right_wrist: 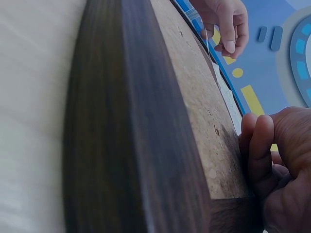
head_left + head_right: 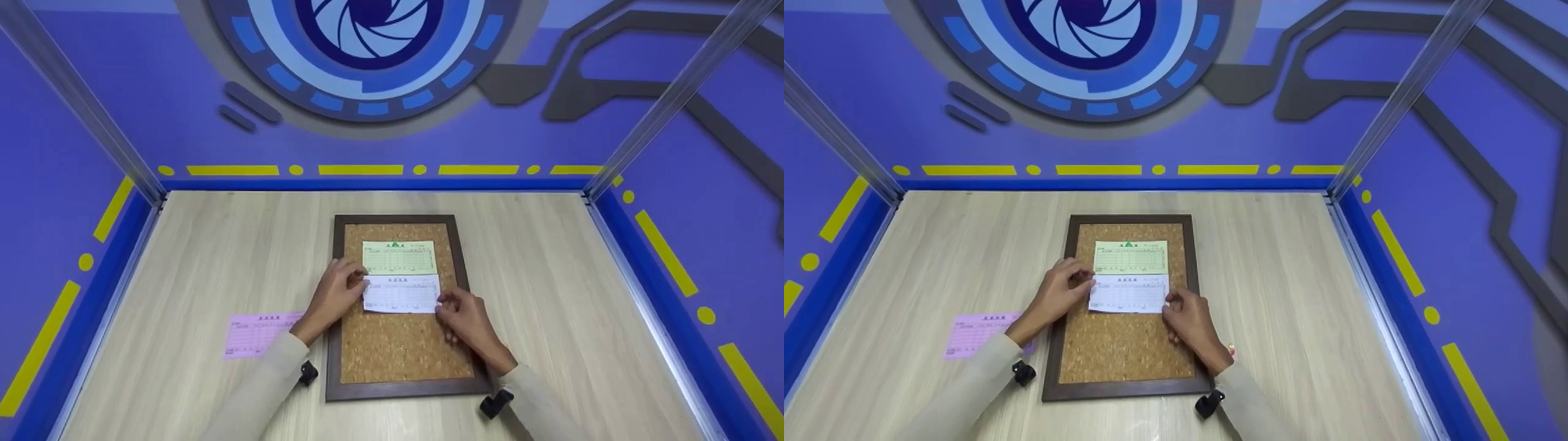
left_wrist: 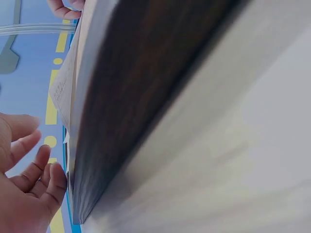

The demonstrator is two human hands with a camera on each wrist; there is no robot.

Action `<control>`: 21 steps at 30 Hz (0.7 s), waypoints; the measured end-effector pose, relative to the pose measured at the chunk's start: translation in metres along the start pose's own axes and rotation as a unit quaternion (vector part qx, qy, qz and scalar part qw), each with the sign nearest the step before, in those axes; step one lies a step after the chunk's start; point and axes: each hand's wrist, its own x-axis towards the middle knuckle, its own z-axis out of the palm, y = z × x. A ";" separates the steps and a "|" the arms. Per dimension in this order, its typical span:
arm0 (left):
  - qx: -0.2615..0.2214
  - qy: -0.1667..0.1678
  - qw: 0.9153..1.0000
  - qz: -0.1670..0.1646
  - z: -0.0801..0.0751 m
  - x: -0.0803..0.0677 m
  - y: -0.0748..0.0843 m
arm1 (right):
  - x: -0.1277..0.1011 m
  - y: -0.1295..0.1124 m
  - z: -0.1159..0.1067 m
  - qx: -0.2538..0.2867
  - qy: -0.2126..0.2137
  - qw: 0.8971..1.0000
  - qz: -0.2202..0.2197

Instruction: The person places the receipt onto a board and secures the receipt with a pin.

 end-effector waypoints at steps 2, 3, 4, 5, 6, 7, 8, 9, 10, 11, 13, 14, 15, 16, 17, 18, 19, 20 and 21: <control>-0.004 0.002 1.000 0.000 0.000 -0.001 -0.001 | 0.000 -0.001 0.000 -0.004 0.002 1.000 0.000; -0.004 0.003 1.000 -0.001 0.000 -0.002 -0.002 | 0.000 -0.001 0.000 -0.006 0.002 1.000 0.000; -0.003 0.003 1.000 -0.002 0.000 -0.002 -0.003 | -0.001 -0.001 0.000 -0.009 0.003 1.000 0.001; -0.004 0.002 1.000 -0.003 0.000 -0.003 -0.003 | -0.001 -0.001 0.000 -0.012 0.003 1.000 0.001; -0.004 0.001 1.000 -0.002 0.000 -0.003 -0.004 | -0.001 -0.001 0.000 -0.015 0.004 1.000 0.002; -0.001 0.000 1.000 0.003 0.001 -0.004 -0.005 | -0.001 -0.001 0.000 -0.016 0.005 1.000 0.002; 0.000 -0.004 1.000 0.006 0.001 -0.004 -0.006 | -0.001 -0.001 0.000 -0.018 0.005 1.000 0.003; 0.003 -0.008 1.000 0.011 0.001 -0.005 -0.007 | -0.001 -0.001 0.000 -0.019 0.005 1.000 0.002; 0.007 -0.013 1.000 0.015 0.001 -0.006 -0.007 | -0.001 -0.001 0.000 -0.020 0.005 1.000 0.002; 0.013 -0.020 1.000 0.017 0.000 -0.007 -0.008 | -0.001 -0.001 0.000 -0.019 0.005 1.000 0.001; 0.028 -0.034 0.999 0.019 0.000 -0.009 -0.010 | -0.001 -0.001 0.000 -0.017 0.005 1.000 0.002; 0.035 -0.043 0.998 0.016 0.000 -0.011 -0.011 | -0.001 0.000 0.000 -0.016 0.005 1.000 0.001; 0.041 -0.049 0.998 0.015 0.000 -0.012 -0.012 | -0.001 0.000 0.000 -0.015 0.005 1.000 0.001; 0.046 -0.055 0.997 0.013 -0.001 -0.013 -0.012 | -0.001 -0.001 0.000 -0.013 0.004 1.000 0.002; 0.052 -0.062 0.997 0.010 -0.001 -0.013 -0.013 | -0.001 -0.001 0.000 -0.012 0.004 1.000 0.002; 0.054 -0.068 0.996 0.007 -0.001 -0.014 -0.013 | -0.001 -0.001 0.000 -0.011 0.004 1.000 0.002; 0.058 -0.076 0.995 0.004 -0.002 -0.014 -0.013 | -0.001 -0.001 0.000 -0.010 0.003 1.000 0.002; 0.061 -0.082 0.995 0.001 -0.002 -0.015 -0.013 | -0.001 -0.001 0.000 -0.010 0.003 1.000 0.002; 0.064 -0.089 0.994 -0.001 -0.002 -0.015 -0.014 | -0.001 -0.001 0.000 -0.009 0.003 1.000 0.002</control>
